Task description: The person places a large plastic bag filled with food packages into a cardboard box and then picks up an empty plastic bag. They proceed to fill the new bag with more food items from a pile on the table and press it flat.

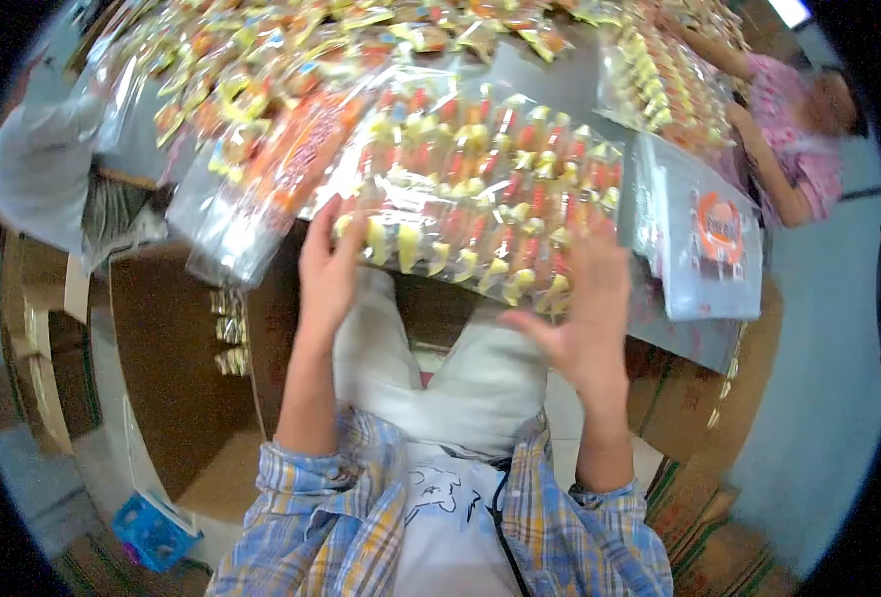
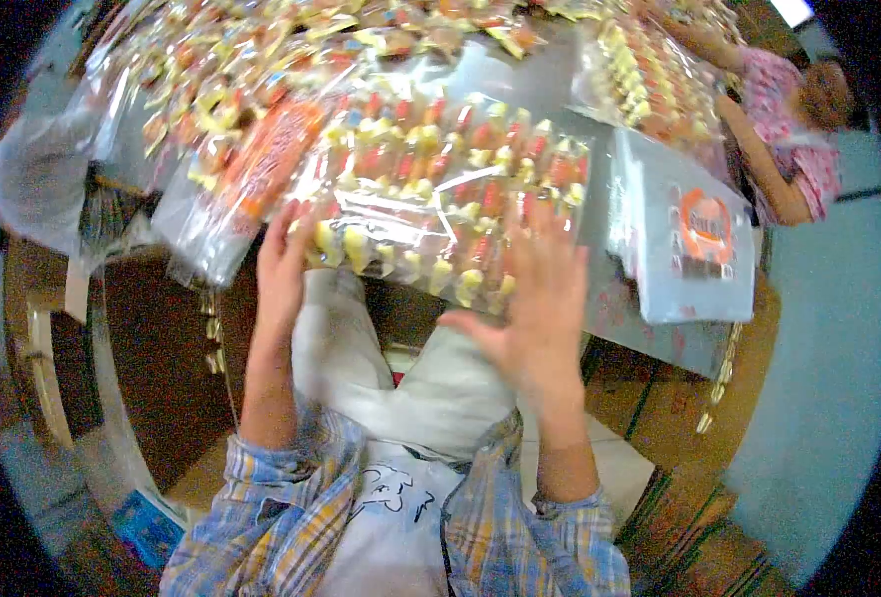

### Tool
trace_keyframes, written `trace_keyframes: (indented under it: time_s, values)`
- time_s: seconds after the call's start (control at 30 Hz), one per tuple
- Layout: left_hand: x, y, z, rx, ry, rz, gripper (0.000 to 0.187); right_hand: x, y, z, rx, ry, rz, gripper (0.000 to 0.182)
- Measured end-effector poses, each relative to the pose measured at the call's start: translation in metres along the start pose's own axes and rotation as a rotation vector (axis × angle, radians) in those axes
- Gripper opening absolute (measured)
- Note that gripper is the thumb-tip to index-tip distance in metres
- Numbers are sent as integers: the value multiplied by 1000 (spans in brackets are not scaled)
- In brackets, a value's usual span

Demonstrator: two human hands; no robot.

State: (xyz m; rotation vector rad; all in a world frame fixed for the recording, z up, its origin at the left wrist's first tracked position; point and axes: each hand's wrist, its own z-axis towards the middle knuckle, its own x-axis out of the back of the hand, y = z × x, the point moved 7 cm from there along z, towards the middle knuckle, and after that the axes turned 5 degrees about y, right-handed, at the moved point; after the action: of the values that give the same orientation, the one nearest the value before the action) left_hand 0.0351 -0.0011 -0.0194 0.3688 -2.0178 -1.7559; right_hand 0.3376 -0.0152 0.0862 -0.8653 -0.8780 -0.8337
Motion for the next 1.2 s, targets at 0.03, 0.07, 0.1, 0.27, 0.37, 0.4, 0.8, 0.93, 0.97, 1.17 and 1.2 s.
trace_keyframes:
  time_s: [0.03, 0.07, 0.1, 0.27, 0.37, 0.4, 0.8, 0.93, 0.97, 1.17, 1.2]
  values:
    - [-4, 3, -7, -22, 41, -76, 65, -18, -11, 0, 43, -97, -94, 107]
    - [-5, 7, -11, -31, 28, -27, 60, -42, -19, 0, 103, -189, -185, 102]
    - [-8, -4, -7, -38, -53, -118, 53, -60, -11, -3, 125, -137, -262, 97]
    - [8, -22, -14, 23, -119, -155, 40, -50, 7, -5, 266, -28, -182, 90]
    - [11, -3, -74, -4, -103, -442, 55, -3, -9, 2, 392, 53, 28, 73]
    - [18, 11, -96, 34, -188, -580, 63, 11, 12, 0, 337, -50, 120, 73]
    - [184, 56, -197, -379, 69, -266, 66, 74, -108, 77, 169, -163, 614, 90]
    - [284, 37, -213, -310, 571, -190, 55, 2, -232, 76, 347, -320, 921, 88]
    - [308, 28, -224, -235, 676, -229, 56, -21, -265, 69, 387, -392, 992, 87]
    - [345, -12, -256, -196, 761, -673, 74, -107, -423, -46, 785, -672, 958, 80]
    - [344, -19, -260, -215, 784, -660, 75, -115, -439, -67, 876, -688, 883, 79]
